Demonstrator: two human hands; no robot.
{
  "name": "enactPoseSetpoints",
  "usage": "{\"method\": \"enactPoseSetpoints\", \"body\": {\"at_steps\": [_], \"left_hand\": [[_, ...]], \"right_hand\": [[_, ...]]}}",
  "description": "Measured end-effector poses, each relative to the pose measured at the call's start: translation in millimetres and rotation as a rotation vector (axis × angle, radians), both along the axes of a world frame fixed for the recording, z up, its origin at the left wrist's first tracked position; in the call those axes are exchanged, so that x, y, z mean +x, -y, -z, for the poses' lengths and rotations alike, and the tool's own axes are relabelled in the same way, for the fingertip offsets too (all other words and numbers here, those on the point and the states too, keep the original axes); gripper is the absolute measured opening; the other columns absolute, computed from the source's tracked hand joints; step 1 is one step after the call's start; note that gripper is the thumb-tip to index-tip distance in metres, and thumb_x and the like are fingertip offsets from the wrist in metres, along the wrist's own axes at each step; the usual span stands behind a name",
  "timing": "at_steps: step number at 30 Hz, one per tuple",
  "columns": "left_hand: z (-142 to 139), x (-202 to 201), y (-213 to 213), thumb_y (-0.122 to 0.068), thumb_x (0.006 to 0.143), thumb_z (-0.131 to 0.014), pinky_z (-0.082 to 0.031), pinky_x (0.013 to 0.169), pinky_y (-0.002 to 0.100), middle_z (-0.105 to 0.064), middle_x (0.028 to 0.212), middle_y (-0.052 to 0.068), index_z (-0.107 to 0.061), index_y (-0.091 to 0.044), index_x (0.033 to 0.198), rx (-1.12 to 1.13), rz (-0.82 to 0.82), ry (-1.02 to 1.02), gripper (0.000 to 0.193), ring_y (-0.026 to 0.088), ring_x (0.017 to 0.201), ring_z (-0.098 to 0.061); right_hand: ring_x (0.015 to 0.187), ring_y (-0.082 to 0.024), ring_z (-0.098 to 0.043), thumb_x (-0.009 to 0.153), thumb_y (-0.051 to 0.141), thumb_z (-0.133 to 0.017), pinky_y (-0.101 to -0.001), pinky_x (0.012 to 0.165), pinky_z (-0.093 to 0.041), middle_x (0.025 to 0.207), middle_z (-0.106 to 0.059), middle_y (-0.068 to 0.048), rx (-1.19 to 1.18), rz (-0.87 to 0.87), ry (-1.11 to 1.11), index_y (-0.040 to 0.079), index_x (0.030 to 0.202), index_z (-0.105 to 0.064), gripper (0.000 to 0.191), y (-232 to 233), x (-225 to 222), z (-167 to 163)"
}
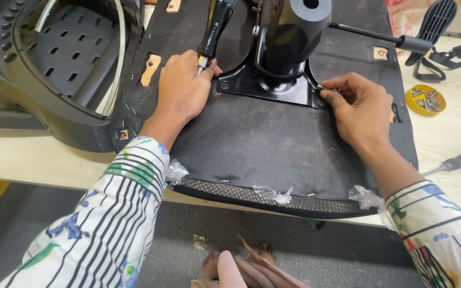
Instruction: The person attaches the metal mounting plate of an office chair to the underside of the seat cushion, driving screws with a screwdriver at a table while holding the plate steady. They pick screws from a lid of fasteners and tighten each screw hole around the plate mechanism.
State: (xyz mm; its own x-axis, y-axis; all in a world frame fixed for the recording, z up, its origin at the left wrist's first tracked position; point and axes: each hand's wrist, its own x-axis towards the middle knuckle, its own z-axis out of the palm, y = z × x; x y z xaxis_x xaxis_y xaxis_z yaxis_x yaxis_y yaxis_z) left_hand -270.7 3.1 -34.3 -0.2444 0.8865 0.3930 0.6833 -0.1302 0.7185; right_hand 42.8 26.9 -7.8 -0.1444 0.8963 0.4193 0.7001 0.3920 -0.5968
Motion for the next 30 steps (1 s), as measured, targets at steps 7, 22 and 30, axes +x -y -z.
{"method": "enactPoseSetpoints", "body": {"at_steps": [7, 22, 30], "left_hand": [[-0.5, -4.9, 4.4, -0.028, 0.097, -0.06, -0.046, 0.091, 0.045, -0.073, 0.096, 0.01, -0.077, -0.012, 0.089, 0.02, 0.015, -0.054, 0.026, 0.031, 0.104, -0.061], [-2.3, -8.0, 12.8, -0.029, 0.098, -0.058, -0.046, 0.091, 0.043, -0.073, 0.094, 0.007, -0.077, -0.013, 0.091, -0.009, 0.02, -0.051, 0.026, 0.029, 0.104, -0.061], [-3.4, -8.0, 12.3, -0.032, 0.1, -0.057, -0.045, 0.09, 0.043, -0.073, 0.092, 0.008, -0.076, -0.012, 0.09, -0.004, 0.013, -0.052, 0.029, 0.03, 0.103, -0.06]], "right_hand": [[0.078, -0.008, -0.07, 0.092, 0.007, -0.075, -0.0224, 0.073, -0.054, 0.091, -0.078, -0.006, -0.1, -0.003, -0.005, 0.009, 0.112, -0.079, 0.02, 3.9, 2.8, -4.7], [0.082, -0.009, -0.072, 0.093, 0.003, -0.071, -0.0222, 0.077, -0.055, 0.094, -0.079, -0.006, -0.113, -0.059, -0.025, 0.008, 0.111, -0.078, 0.02, 6.1, -0.3, -4.0], [0.085, -0.009, -0.073, 0.094, 0.001, -0.069, -0.0215, 0.078, -0.055, 0.095, -0.079, -0.006, -0.131, -0.079, -0.057, 0.008, 0.109, -0.078, 0.019, 4.9, -2.6, -4.8]]}}
